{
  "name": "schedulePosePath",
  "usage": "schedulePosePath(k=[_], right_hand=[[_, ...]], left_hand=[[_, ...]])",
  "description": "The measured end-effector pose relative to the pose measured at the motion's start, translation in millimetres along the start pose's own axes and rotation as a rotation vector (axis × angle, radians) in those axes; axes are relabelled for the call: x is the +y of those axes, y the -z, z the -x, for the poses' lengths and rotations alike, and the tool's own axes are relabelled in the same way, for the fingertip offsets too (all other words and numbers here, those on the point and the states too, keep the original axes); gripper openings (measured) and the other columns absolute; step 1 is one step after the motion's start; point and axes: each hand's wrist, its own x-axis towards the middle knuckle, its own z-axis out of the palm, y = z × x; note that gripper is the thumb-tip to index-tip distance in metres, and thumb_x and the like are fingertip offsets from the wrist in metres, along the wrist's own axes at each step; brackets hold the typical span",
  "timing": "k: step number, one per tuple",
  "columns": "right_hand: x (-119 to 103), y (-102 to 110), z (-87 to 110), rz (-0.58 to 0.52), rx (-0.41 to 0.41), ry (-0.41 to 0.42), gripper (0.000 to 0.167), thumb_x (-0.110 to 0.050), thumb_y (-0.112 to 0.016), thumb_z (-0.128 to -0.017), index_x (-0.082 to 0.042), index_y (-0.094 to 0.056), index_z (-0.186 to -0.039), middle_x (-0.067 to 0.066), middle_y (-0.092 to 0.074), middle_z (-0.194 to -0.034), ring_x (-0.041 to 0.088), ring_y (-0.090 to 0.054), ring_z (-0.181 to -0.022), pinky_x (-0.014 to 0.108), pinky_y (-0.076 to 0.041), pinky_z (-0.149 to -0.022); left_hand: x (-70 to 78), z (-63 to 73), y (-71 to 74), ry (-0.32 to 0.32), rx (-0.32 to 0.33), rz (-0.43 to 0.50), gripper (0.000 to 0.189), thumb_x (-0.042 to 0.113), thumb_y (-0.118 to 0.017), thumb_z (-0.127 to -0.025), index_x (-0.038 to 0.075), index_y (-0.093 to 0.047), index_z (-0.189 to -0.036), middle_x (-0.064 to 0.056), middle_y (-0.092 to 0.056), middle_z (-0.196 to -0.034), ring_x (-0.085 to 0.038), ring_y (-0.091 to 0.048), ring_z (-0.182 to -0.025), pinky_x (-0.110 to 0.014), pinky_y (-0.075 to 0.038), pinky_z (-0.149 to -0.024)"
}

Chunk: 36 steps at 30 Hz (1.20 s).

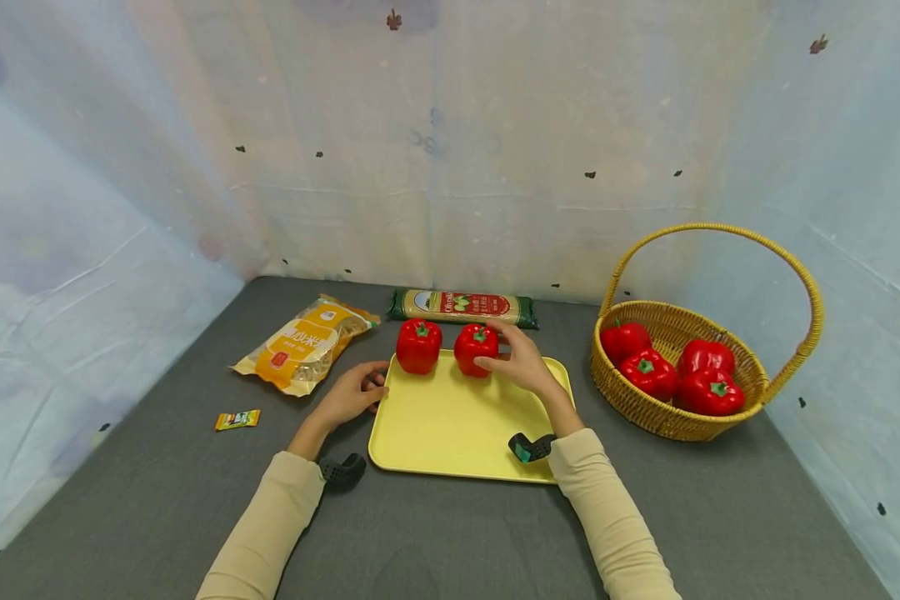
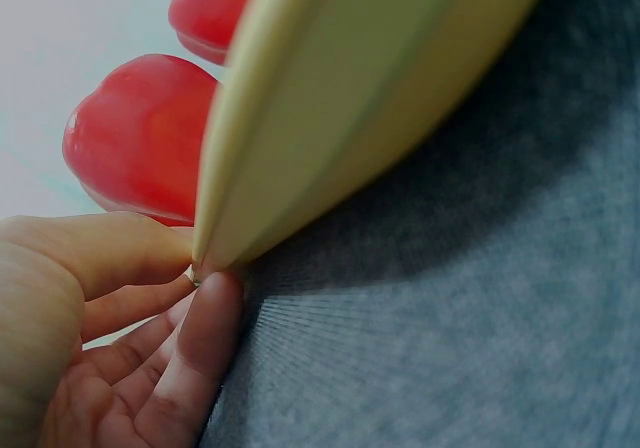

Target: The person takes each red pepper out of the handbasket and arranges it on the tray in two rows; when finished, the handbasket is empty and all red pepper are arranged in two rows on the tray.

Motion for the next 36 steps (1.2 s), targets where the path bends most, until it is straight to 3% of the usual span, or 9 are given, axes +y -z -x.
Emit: schedulePosePath(k=[8,14,17,21,24,29,33,36], right_hand=[[0.5,-1.2,-2.9,-0.005,-0.022,-0.071,0.073,-0.018,-0.074,-0.08,-0.008,-0.036,-0.142,0.016,-0.039,-0.139,0.035,-0.046,-0.121,0.043,-0.048,-0.092],[0.3,-0.1,-2.3,-0.013,-0.025,-0.077,0.075,-0.02,-0.074,-0.08,-0.009,-0.034,-0.143,0.017,-0.039,-0.138,0.036,-0.045,-0.121,0.045,-0.045,-0.095],[-18.1,6.2,2.8,-0.03,-0.042,-0.081,0.075,-0.017,-0.073,-0.082,-0.004,-0.032,-0.143,0.022,-0.037,-0.138,0.04,-0.043,-0.122,0.051,-0.041,-0.097],[-20.4,12.0,3.5,-0.031,-0.036,-0.08,0.074,-0.017,-0.071,-0.083,-0.003,-0.031,-0.143,0.022,-0.037,-0.138,0.042,-0.041,-0.123,0.054,-0.039,-0.098],[-5.1,14.5,-0.2,-0.032,-0.016,-0.071,0.073,-0.022,-0.072,-0.083,-0.01,-0.033,-0.144,0.016,-0.039,-0.138,0.039,-0.042,-0.124,0.053,-0.039,-0.099],[-11.9,28.4,2.6,-0.028,-0.002,-0.062,0.072,-0.024,-0.071,-0.084,-0.014,-0.033,-0.143,0.015,-0.039,-0.139,0.036,-0.043,-0.123,0.052,-0.04,-0.098],[-30.4,42.6,9.2,-0.049,0.021,-0.036,0.068,-0.017,-0.069,-0.085,-0.006,-0.035,-0.142,0.02,-0.039,-0.138,0.04,-0.043,-0.122,0.054,-0.039,-0.099],[-45.5,53.6,15.3,-0.077,0.034,-0.016,0.061,-0.011,-0.066,-0.087,0.0,-0.038,-0.139,0.024,-0.041,-0.136,0.043,-0.044,-0.12,0.056,-0.037,-0.099]], left_hand=[[-1.8,-1.7,-0.8,0.011,-0.014,0.002,0.046,-0.002,-0.056,-0.09,-0.014,-0.041,-0.132,-0.024,-0.051,-0.101,-0.028,-0.055,-0.077,-0.038,-0.054,-0.06],[-28.2,-12.8,-4.8,0.026,0.004,-0.003,0.047,0.001,-0.058,-0.09,-0.009,-0.043,-0.133,-0.019,-0.052,-0.1,-0.022,-0.055,-0.075,-0.032,-0.053,-0.057],[-39.3,-17.4,-5.7,0.031,0.009,-0.008,0.047,0.004,-0.059,-0.09,-0.004,-0.044,-0.134,-0.015,-0.052,-0.1,-0.018,-0.054,-0.074,-0.028,-0.053,-0.057],[-17.3,-9.1,-2.7,0.022,0.0,-0.005,0.046,0.001,-0.057,-0.09,-0.009,-0.043,-0.133,-0.02,-0.052,-0.1,-0.022,-0.054,-0.075,-0.032,-0.053,-0.059],[-1.2,-2.6,-0.9,0.009,-0.008,-0.006,0.046,-0.002,-0.056,-0.089,-0.014,-0.041,-0.131,-0.024,-0.051,-0.101,-0.027,-0.055,-0.076,-0.034,-0.053,-0.059],[-21.4,-11.1,-3.7,0.014,0.002,-0.007,0.047,0.0,-0.057,-0.09,-0.012,-0.041,-0.133,-0.022,-0.052,-0.101,-0.025,-0.055,-0.077,-0.033,-0.054,-0.058],[-40.3,-17.4,-5.2,0.017,0.011,-0.017,0.047,0.005,-0.059,-0.09,-0.007,-0.043,-0.134,-0.017,-0.052,-0.101,-0.019,-0.055,-0.075,-0.028,-0.053,-0.057],[-44.6,-17.6,-4.8,0.018,0.011,-0.011,0.047,0.006,-0.059,-0.09,-0.004,-0.044,-0.134,-0.016,-0.052,-0.101,-0.018,-0.055,-0.074,-0.028,-0.053,-0.057]])
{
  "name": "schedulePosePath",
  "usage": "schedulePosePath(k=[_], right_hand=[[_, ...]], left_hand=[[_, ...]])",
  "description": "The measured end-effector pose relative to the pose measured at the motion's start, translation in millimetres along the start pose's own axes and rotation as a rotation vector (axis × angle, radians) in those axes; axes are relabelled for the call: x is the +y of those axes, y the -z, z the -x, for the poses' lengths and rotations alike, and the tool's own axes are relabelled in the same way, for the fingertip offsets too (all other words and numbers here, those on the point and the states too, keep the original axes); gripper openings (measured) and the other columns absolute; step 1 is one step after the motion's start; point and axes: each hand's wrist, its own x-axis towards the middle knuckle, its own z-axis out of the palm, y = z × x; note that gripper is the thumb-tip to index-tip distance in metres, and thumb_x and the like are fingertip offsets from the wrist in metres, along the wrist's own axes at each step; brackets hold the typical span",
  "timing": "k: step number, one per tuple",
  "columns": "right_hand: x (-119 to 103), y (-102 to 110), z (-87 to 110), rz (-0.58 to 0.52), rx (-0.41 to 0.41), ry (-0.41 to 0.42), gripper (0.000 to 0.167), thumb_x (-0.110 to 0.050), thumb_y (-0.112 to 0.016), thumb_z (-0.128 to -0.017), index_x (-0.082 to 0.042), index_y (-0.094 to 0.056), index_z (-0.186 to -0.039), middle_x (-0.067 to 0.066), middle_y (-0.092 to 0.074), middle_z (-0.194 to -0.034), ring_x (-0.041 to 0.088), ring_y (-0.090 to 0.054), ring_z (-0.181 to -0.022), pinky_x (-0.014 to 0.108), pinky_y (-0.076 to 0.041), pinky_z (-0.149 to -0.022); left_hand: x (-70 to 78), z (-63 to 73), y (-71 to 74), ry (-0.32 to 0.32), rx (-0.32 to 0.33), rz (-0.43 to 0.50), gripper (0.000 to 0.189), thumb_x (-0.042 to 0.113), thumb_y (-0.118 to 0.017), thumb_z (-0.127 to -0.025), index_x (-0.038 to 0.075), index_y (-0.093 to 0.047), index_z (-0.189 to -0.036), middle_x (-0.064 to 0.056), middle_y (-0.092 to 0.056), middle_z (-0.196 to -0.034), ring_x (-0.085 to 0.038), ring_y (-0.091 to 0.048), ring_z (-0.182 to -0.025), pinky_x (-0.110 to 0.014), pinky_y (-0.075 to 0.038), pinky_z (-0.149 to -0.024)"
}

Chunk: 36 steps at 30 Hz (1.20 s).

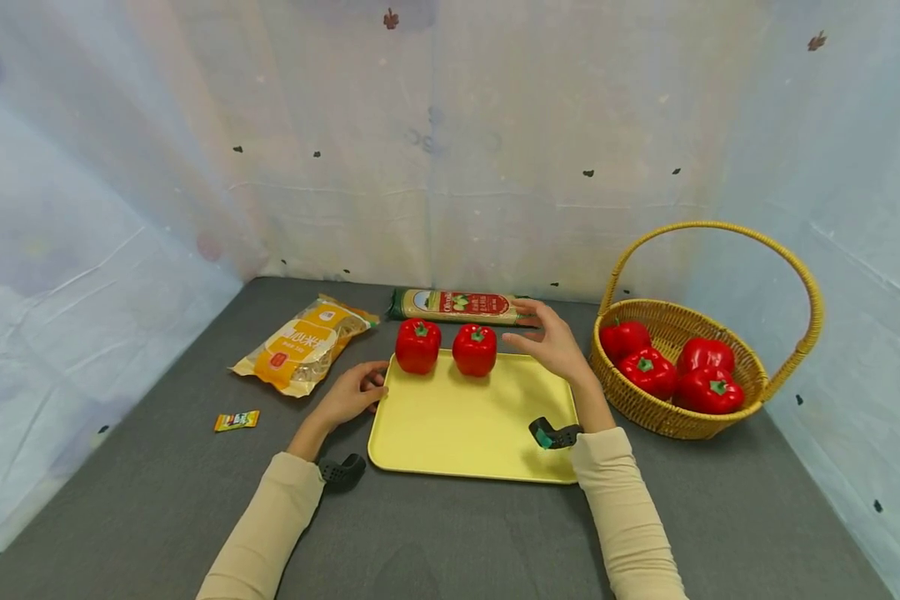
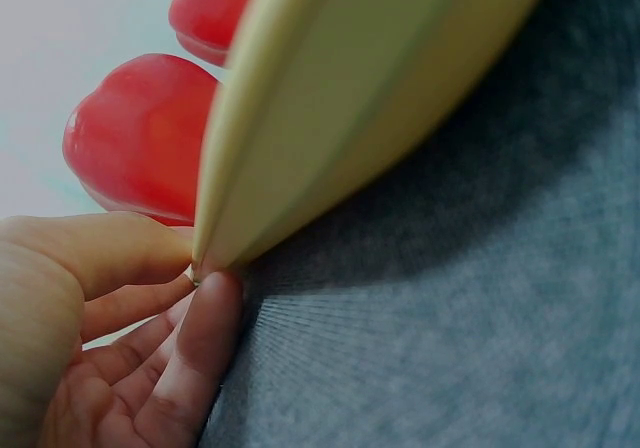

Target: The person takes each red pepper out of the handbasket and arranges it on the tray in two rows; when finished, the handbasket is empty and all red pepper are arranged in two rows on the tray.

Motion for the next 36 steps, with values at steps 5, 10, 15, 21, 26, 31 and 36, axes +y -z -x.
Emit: schedulePosePath(k=[5,10,15,21,26,31,36], right_hand=[[3.5,18.2,4.9,0.046,0.023,0.023,0.055,-0.014,-0.064,-0.089,-0.004,-0.041,-0.138,0.022,-0.045,-0.133,0.04,-0.046,-0.119,0.052,-0.04,-0.098],[15.5,40.0,9.9,0.068,0.04,0.027,0.058,-0.018,-0.065,-0.088,-0.008,-0.04,-0.139,0.019,-0.046,-0.133,0.037,-0.048,-0.119,0.051,-0.04,-0.098],[14.3,62.3,19.4,0.131,0.042,0.017,0.055,-0.022,-0.065,-0.088,-0.011,-0.043,-0.137,0.017,-0.049,-0.13,0.035,-0.049,-0.118,0.052,-0.041,-0.096],[15.7,86.3,27.0,0.246,0.029,-0.003,0.051,-0.027,-0.065,-0.088,-0.009,-0.048,-0.133,0.016,-0.053,-0.125,0.033,-0.051,-0.114,0.053,-0.042,-0.094],[19.1,103.2,28.9,0.295,0.043,-0.014,0.049,-0.024,-0.065,-0.089,-0.006,-0.049,-0.132,0.016,-0.054,-0.124,0.034,-0.052,-0.112,0.053,-0.043,-0.093],[22.0,119.4,28.1,0.335,0.074,-0.044,0.048,-0.024,-0.064,-0.089,-0.005,-0.05,-0.131,0.018,-0.054,-0.123,0.035,-0.054,-0.11,0.048,-0.045,-0.09],[24.2,132.9,26.6,0.346,0.087,-0.097,0.05,-0.026,-0.063,-0.09,-0.003,-0.048,-0.131,0.017,-0.054,-0.124,0.034,-0.054,-0.112,0.043,-0.047,-0.088]], left_hand=[[-0.5,0.9,0.9,-0.004,-0.004,0.013,0.047,0.005,-0.059,-0.09,-0.005,-0.044,-0.134,-0.016,-0.052,-0.101,-0.018,-0.055,-0.075,-0.028,-0.053,-0.058],[-0.8,0.4,1.2,0.002,0.0,0.017,0.047,0.006,-0.059,-0.09,-0.004,-0.045,-0.133,-0.015,-0.052,-0.1,-0.018,-0.056,-0.076,-0.029,-0.053,-0.057],[0.2,1.2,0.6,0.009,-0.003,0.022,0.047,0.006,-0.059,-0.09,-0.005,-0.044,-0.134,-0.016,-0.052,-0.101,-0.018,-0.055,-0.076,-0.028,-0.053,-0.058],[1.5,1.0,-0.9,0.014,-0.003,0.005,0.048,0.001,-0.056,-0.091,-0.01,-0.04,-0.135,-0.021,-0.051,-0.103,-0.026,-0.056,-0.077,-0.033,-0.053,-0.058],[0.5,0.9,-0.5,0.008,-0.004,-0.002,0.048,0.002,-0.057,-0.091,-0.009,-0.041,-0.134,-0.02,-0.051,-0.102,-0.023,-0.055,-0.076,-0.032,-0.053,-0.058],[0.6,1.4,0.7,0.007,-0.007,0.011,0.047,0.005,-0.058,-0.091,-0.004,-0.043,-0.134,-0.016,-0.051,-0.101,-0.018,-0.055,-0.075,-0.028,-0.053,-0.057],[0.3,1.4,0.8,0.003,-0.007,0.021,0.047,0.005,-0.058,-0.09,-0.004,-0.044,-0.134,-0.016,-0.052,-0.101,-0.019,-0.055,-0.075,-0.029,-0.053,-0.057]])
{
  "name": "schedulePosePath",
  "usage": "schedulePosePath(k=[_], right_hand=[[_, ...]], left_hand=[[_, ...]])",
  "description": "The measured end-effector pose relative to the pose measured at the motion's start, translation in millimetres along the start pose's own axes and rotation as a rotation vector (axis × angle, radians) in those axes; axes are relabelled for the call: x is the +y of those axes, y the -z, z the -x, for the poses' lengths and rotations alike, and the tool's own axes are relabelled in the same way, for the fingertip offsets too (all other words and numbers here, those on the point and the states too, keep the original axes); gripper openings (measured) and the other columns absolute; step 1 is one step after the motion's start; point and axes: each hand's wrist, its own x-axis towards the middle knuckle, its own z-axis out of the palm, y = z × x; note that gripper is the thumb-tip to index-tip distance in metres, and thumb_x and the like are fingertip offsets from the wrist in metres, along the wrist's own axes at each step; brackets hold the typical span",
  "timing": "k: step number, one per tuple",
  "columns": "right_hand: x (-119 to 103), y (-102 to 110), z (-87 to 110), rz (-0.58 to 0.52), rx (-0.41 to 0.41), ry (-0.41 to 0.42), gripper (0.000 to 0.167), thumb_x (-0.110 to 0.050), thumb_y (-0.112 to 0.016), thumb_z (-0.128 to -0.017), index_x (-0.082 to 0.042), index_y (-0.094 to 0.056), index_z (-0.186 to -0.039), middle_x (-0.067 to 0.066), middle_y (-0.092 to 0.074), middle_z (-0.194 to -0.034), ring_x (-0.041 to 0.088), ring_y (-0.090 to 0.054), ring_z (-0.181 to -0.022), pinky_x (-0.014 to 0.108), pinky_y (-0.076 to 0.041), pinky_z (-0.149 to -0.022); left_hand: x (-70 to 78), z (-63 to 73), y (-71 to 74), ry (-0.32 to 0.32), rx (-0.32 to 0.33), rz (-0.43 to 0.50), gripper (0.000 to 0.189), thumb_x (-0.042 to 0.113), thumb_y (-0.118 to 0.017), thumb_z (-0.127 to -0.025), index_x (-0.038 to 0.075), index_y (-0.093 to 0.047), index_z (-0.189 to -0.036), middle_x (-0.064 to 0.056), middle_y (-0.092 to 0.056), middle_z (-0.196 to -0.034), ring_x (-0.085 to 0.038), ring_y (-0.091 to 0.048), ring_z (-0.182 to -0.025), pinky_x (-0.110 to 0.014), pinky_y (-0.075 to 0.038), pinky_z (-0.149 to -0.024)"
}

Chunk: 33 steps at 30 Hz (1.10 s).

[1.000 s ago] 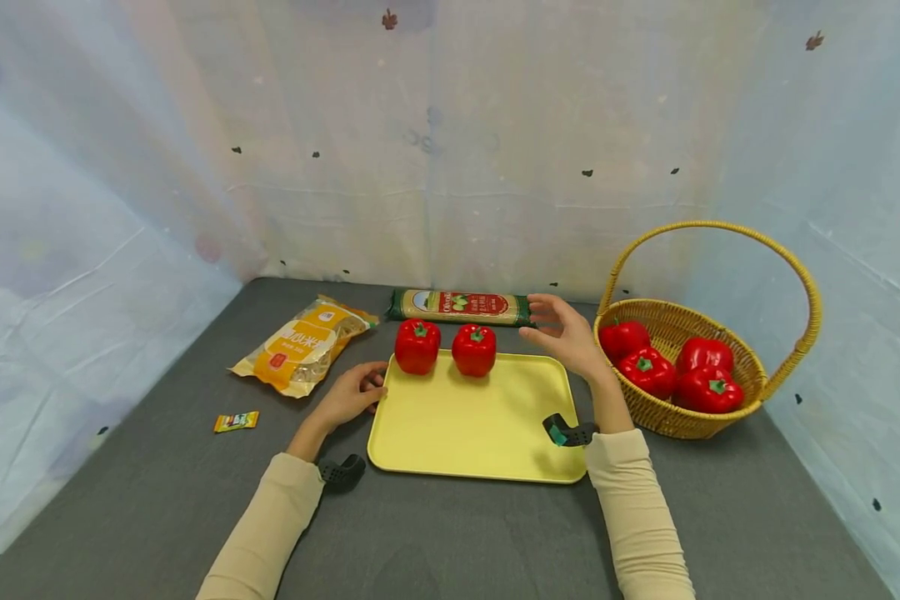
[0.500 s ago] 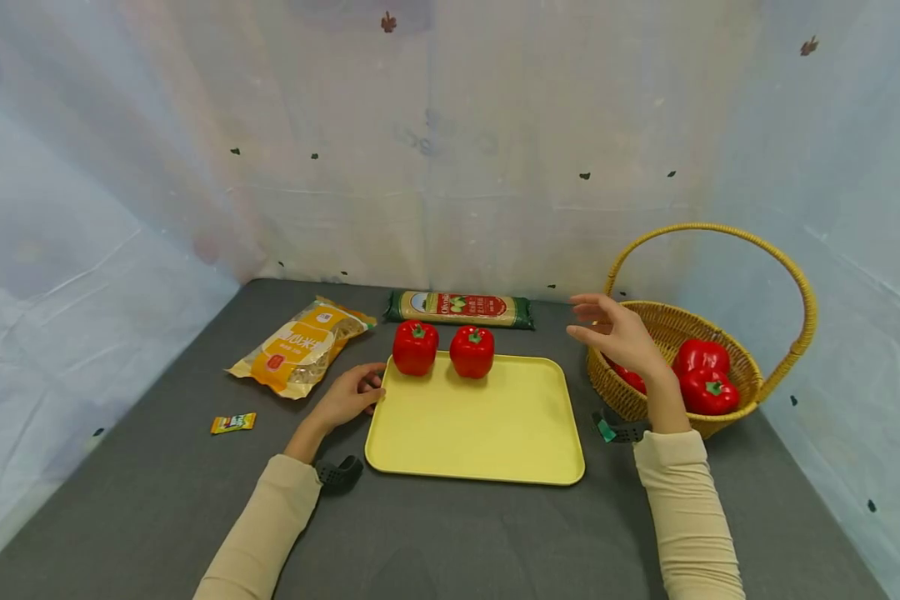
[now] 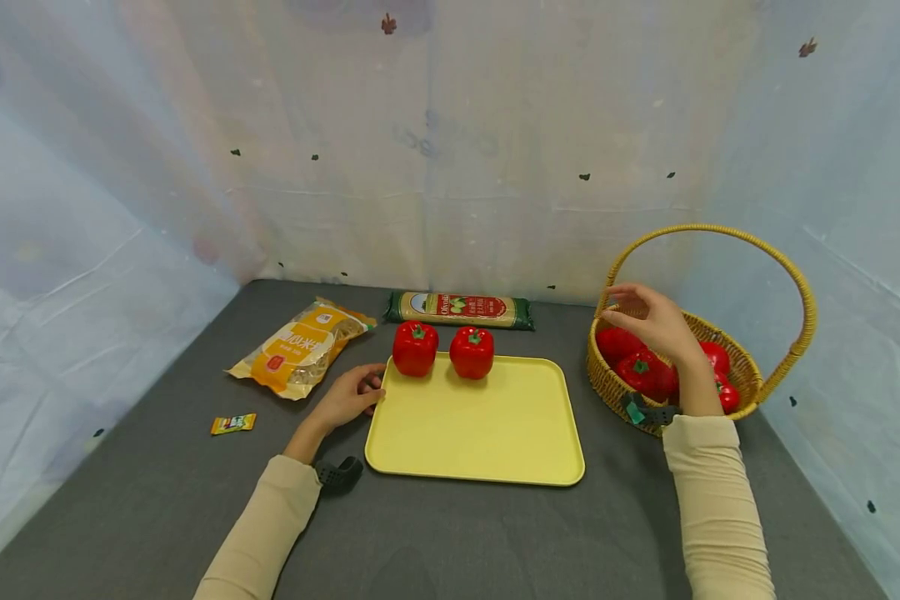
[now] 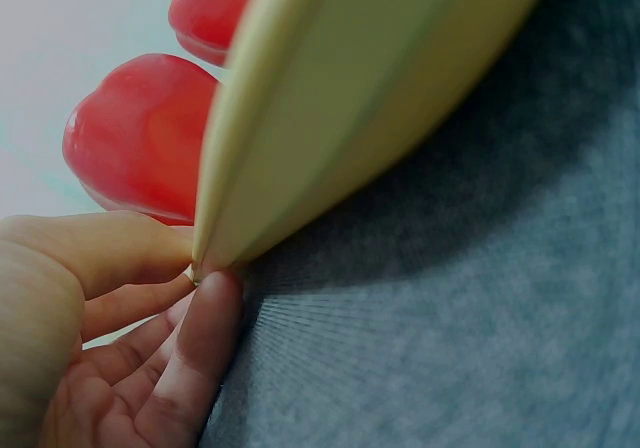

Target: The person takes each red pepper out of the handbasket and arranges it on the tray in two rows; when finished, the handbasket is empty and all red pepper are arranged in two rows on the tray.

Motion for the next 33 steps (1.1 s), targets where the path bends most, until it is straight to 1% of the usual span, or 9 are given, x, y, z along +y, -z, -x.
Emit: schedulePosePath(k=[5,7,11,13,16,20,23,28,33], right_hand=[[8.8,7.5,-2.6,-0.006,-0.007,-0.055,0.052,-0.027,-0.063,-0.09,-0.005,-0.046,-0.134,0.02,-0.049,-0.13,0.036,-0.05,-0.115,0.05,-0.044,-0.09],[13.7,9.3,-3.6,-0.005,-0.008,-0.07,0.052,-0.026,-0.063,-0.09,-0.005,-0.045,-0.134,0.022,-0.048,-0.131,0.036,-0.049,-0.116,0.052,-0.043,-0.091],[22.1,12.9,-4.0,-0.004,-0.013,-0.091,0.054,-0.026,-0.061,-0.091,-0.002,-0.042,-0.136,0.026,-0.044,-0.134,0.041,-0.046,-0.118,0.056,-0.041,-0.091],[26.6,14.4,-4.7,-0.007,-0.024,-0.097,0.056,-0.026,-0.06,-0.091,0.0,-0.04,-0.137,0.028,-0.041,-0.135,0.044,-0.044,-0.119,0.058,-0.04,-0.092],[33.2,15.7,-5.8,-0.019,-0.04,-0.113,0.061,-0.028,-0.059,-0.092,0.002,-0.036,-0.139,0.03,-0.039,-0.136,0.046,-0.041,-0.121,0.06,-0.038,-0.093],[39.6,16.0,-6.6,-0.038,-0.049,-0.145,0.064,-0.031,-0.059,-0.092,0.003,-0.034,-0.14,0.032,-0.039,-0.135,0.046,-0.039,-0.122,0.059,-0.037,-0.094],[43.6,16.1,-6.9,-0.037,-0.051,-0.163,0.065,-0.034,-0.059,-0.091,0.003,-0.035,-0.139,0.032,-0.04,-0.135,0.046,-0.04,-0.122,0.058,-0.038,-0.095],[51.7,15.2,-6.2,-0.019,-0.063,-0.191,0.065,-0.035,-0.058,-0.092,0.003,-0.034,-0.139,0.031,-0.04,-0.135,0.045,-0.04,-0.122,0.058,-0.036,-0.096],[60.4,12.7,-5.2,-0.022,-0.097,-0.221,0.069,-0.037,-0.056,-0.092,0.005,-0.03,-0.14,0.032,-0.036,-0.137,0.046,-0.035,-0.125,0.059,-0.033,-0.099]], left_hand=[[0.7,0.9,-0.4,0.0,0.001,-0.001,0.048,0.006,-0.058,-0.091,-0.005,-0.043,-0.135,-0.017,-0.052,-0.102,-0.02,-0.056,-0.077,-0.029,-0.053,-0.058],[9.3,4.6,-0.3,-0.003,-0.004,0.003,0.048,0.004,-0.057,-0.091,-0.008,-0.041,-0.134,-0.02,-0.052,-0.102,-0.024,-0.057,-0.078,-0.033,-0.054,-0.059],[34.2,15.5,1.5,-0.006,-0.012,0.01,0.047,0.0,-0.055,-0.091,-0.013,-0.04,-0.133,-0.024,-0.051,-0.102,-0.031,-0.057,-0.081,-0.041,-0.054,-0.062],[42.3,18.6,2.4,-0.007,-0.016,0.0,0.047,-0.001,-0.055,-0.091,-0.014,-0.039,-0.133,-0.025,-0.051,-0.103,-0.032,-0.057,-0.081,-0.041,-0.054,-0.062],[36.6,15.4,1.3,-0.003,-0.011,-0.003,0.047,-0.001,-0.055,-0.091,-0.014,-0.039,-0.133,-0.026,-0.051,-0.103,-0.032,-0.057,-0.081,-0.041,-0.054,-0.062],[15.5,5.7,-1.2,0.008,-0.001,-0.006,0.047,0.001,-0.056,-0.091,-0.01,-0.04,-0.134,-0.023,-0.052,-0.102,-0.027,-0.057,-0.079,-0.037,-0.054,-0.06],[4.4,1.1,-1.5,0.009,0.005,-0.01,0.048,0.004,-0.058,-0.091,-0.007,-0.042,-0.134,-0.019,-0.052,-0.102,-0.022,-0.056,-0.077,-0.031,-0.053,-0.058],[1.0,-0.1,-1.1,0.009,0.007,0.004,0.047,0.005,-0.059,-0.09,-0.004,-0.044,-0.134,-0.016,-0.052,-0.101,-0.019,-0.056,-0.076,-0.028,-0.053,-0.058],[1.1,0.1,-0.9,0.012,0.005,0.004,0.047,0.004,-0.059,-0.09,-0.004,-0.044,-0.134,-0.016,-0.053,-0.1,-0.019,-0.056,-0.076,-0.029,-0.053,-0.058]])
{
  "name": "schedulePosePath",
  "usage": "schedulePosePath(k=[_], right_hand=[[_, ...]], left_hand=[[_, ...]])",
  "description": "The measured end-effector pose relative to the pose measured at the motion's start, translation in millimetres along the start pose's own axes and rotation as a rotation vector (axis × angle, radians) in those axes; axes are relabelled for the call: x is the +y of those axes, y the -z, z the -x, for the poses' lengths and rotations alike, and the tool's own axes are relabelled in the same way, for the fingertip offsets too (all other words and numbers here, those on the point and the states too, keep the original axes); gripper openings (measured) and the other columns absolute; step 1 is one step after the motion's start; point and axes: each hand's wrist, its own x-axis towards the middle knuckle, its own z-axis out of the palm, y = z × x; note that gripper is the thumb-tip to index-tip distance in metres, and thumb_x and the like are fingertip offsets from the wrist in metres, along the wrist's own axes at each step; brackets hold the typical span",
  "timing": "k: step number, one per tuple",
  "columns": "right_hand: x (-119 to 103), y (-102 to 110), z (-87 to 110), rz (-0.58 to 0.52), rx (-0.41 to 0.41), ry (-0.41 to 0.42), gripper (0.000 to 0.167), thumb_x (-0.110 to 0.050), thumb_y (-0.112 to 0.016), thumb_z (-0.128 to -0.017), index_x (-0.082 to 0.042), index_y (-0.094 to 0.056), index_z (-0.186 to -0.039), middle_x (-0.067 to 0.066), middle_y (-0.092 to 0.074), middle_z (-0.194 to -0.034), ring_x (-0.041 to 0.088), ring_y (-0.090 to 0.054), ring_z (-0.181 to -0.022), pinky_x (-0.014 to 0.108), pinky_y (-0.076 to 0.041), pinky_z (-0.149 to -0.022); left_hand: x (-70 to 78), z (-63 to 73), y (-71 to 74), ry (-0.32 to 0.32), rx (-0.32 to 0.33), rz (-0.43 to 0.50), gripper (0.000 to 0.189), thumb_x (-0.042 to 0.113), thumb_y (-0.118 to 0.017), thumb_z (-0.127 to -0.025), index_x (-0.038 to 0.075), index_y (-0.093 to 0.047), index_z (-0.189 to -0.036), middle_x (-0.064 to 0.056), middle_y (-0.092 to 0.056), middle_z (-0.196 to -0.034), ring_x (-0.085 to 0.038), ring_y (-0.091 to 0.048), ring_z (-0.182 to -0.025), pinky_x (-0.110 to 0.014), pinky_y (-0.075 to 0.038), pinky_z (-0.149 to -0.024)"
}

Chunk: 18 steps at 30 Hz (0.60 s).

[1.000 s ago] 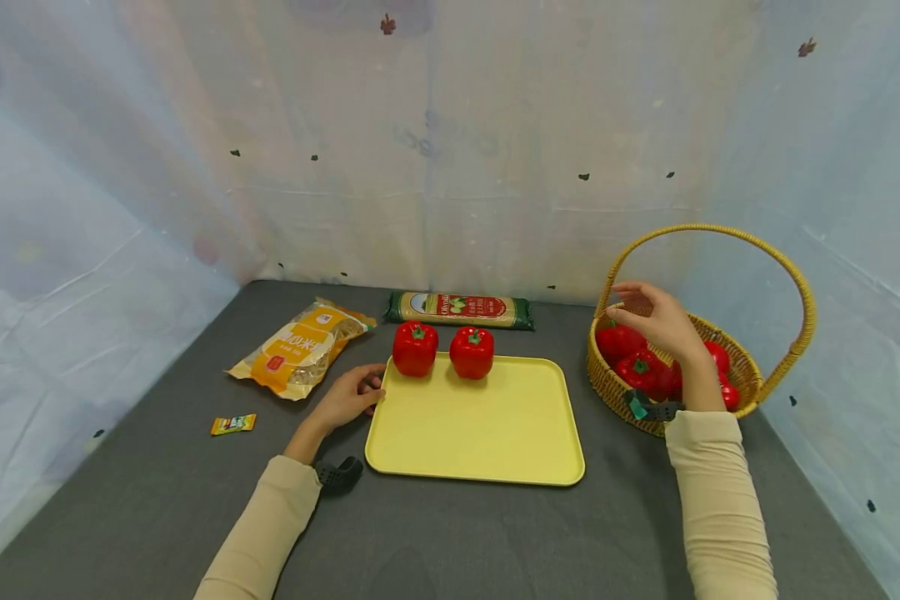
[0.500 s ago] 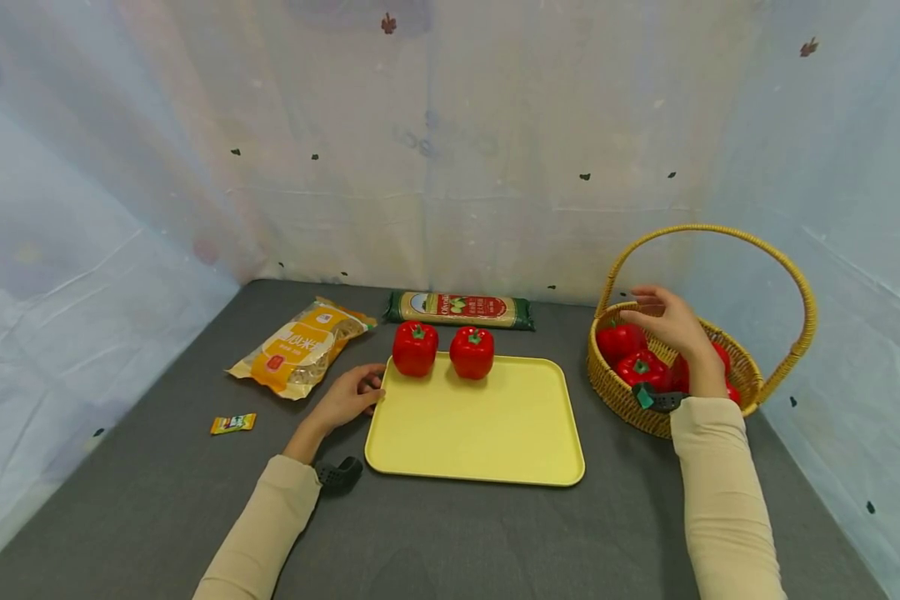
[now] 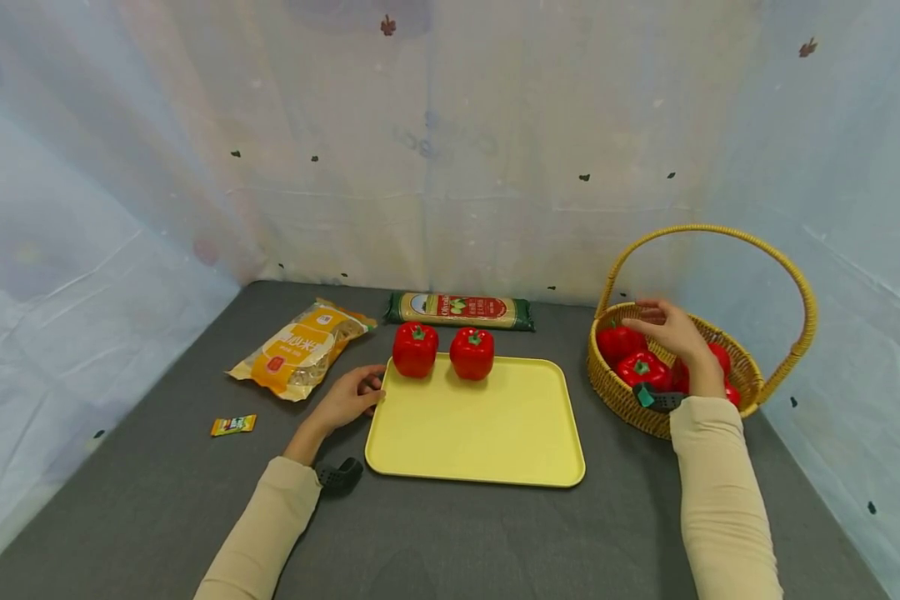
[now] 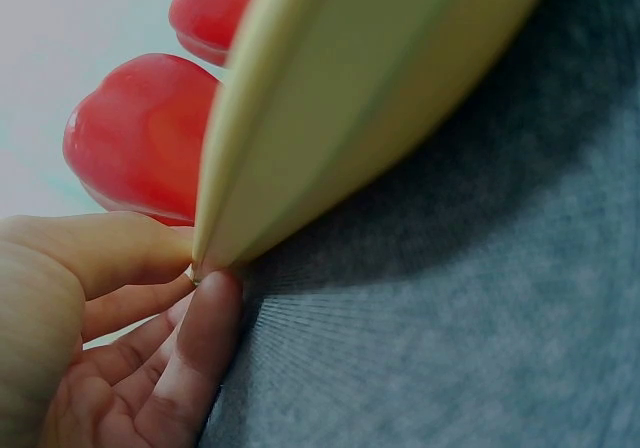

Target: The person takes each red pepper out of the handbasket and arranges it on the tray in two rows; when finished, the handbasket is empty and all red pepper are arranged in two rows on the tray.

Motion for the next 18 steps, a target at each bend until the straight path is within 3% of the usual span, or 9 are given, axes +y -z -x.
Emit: schedulePosePath(k=[9,18], right_hand=[[11.9,-5.3,-0.1,-0.005,-0.088,-0.052,0.075,-0.04,-0.058,-0.09,0.004,-0.027,-0.142,0.032,-0.034,-0.137,0.046,-0.036,-0.123,0.057,-0.035,-0.098],[14.6,-8.5,0.5,0.01,-0.141,-0.106,0.079,-0.044,-0.058,-0.089,0.004,-0.026,-0.142,0.033,-0.028,-0.14,0.048,-0.029,-0.126,0.06,-0.03,-0.101]], left_hand=[[1.1,0.7,-0.7,-0.004,0.008,-0.01,0.047,0.004,-0.059,-0.09,-0.005,-0.044,-0.133,-0.016,-0.053,-0.1,-0.019,-0.056,-0.076,-0.028,-0.052,-0.057],[11.7,4.6,-2.6,-0.014,0.016,-0.007,0.046,-0.003,-0.056,-0.089,-0.012,-0.041,-0.132,-0.024,-0.051,-0.1,-0.031,-0.056,-0.078,-0.038,-0.054,-0.058]])
